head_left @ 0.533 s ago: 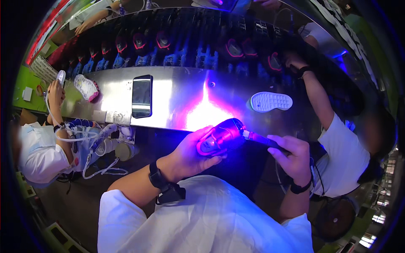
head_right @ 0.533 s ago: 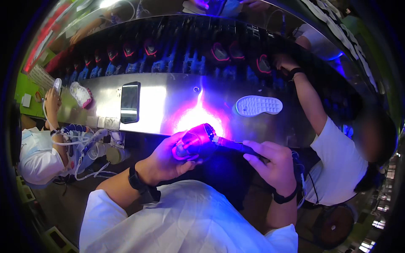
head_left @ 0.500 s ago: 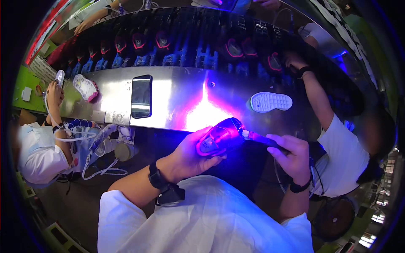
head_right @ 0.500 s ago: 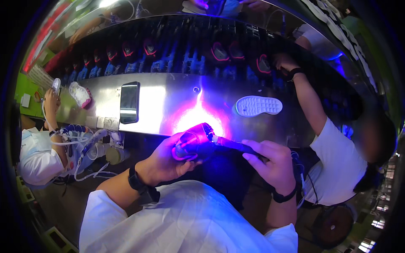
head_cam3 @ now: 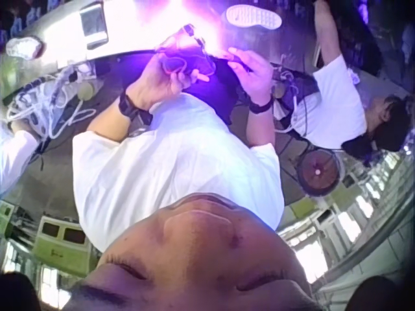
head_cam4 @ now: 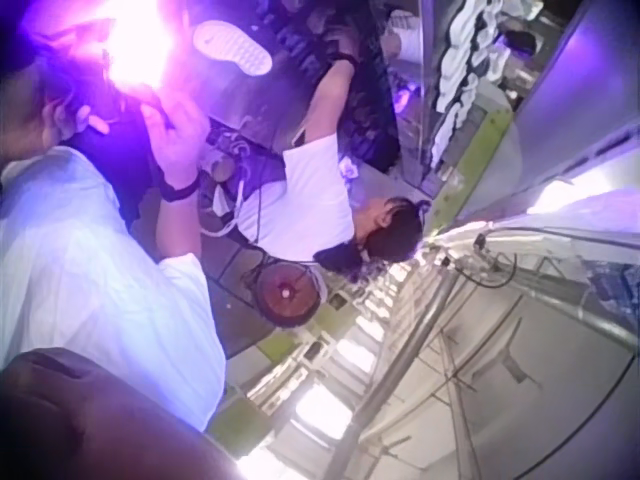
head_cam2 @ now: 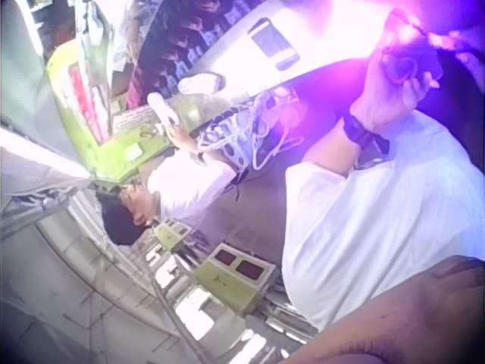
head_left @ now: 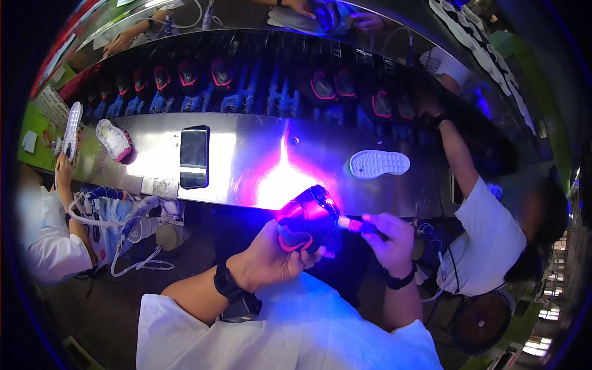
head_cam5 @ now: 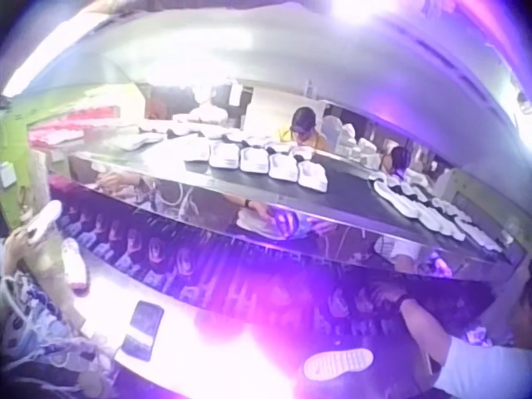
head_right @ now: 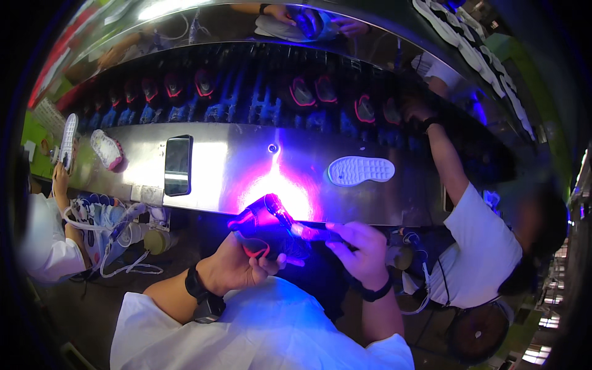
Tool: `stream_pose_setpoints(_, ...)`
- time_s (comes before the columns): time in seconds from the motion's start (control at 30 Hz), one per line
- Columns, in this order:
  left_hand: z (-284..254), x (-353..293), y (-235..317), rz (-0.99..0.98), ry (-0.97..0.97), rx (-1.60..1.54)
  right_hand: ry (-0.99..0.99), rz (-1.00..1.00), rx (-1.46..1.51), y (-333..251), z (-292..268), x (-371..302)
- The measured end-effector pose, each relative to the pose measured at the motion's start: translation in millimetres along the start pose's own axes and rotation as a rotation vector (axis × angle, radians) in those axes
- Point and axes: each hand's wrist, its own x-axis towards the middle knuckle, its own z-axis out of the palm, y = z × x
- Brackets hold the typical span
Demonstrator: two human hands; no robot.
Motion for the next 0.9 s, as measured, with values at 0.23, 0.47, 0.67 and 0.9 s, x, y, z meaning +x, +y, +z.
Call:
stream_pose_setpoints(0.23,6,15,1,0.213,0.007,0.593,0.070,0.136,-0.076,13,-13,-31)
stream_pose_setpoints(0.47,77,28,12,0.595,0.112,1.579,0.204,0.128,0.053,4,10,-7)
stream_pose_setpoints(0.67,129,15,106,0.932,0.447,1.971,-0.085,0.291,0.243,8,3,-32)
stream_pose_setpoints(0.9,228,32,261,1.098,1.475,2.678,0.181,0.682,0.463,41,-22,-42)
